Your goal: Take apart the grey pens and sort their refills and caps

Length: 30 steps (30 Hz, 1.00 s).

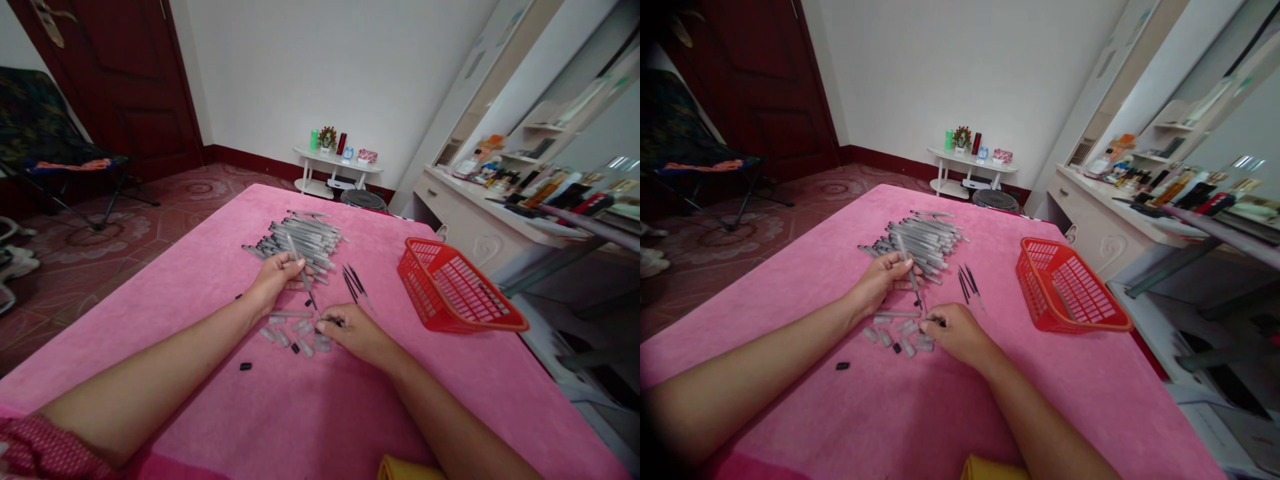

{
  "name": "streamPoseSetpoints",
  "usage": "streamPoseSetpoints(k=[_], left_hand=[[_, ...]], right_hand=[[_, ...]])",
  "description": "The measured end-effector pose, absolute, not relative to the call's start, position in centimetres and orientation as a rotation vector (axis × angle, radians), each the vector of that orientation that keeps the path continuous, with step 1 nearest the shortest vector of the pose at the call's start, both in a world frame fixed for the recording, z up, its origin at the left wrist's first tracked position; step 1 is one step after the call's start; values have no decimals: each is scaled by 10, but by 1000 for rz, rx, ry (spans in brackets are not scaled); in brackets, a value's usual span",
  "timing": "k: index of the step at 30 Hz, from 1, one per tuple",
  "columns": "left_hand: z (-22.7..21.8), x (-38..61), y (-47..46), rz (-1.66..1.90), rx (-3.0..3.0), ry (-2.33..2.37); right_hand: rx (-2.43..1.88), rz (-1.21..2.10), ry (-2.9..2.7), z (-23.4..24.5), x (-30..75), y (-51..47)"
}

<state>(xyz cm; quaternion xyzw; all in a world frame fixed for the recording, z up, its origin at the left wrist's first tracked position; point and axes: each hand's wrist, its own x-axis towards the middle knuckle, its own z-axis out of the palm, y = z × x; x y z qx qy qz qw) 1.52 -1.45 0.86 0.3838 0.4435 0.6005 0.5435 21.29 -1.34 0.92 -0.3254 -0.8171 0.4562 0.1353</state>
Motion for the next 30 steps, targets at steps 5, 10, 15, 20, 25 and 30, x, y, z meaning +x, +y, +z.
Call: streamPoseSetpoints(k=[5, 10, 15, 20, 25, 30], left_hand=[[8, 15, -14, 1424, 913, 1039], [7, 15, -14, 1429, 903, 1029], [6, 15, -13, 1425, 911, 1023], [4, 14, -12, 1425, 915, 1030], [4, 13, -12, 1420, 920, 1038], [5, 13, -13, 1419, 924, 1038]], right_hand=[[-957, 1322, -2357, 12, 212, -14], [-956, 1304, -2371, 11, 212, -15], [-961, 1288, -2387, 8, 212, -14], [-977, 1277, -2392, 10, 212, -14], [-982, 1258, -2402, 11, 212, -13], [-981, 1248, -2407, 9, 212, -13]])
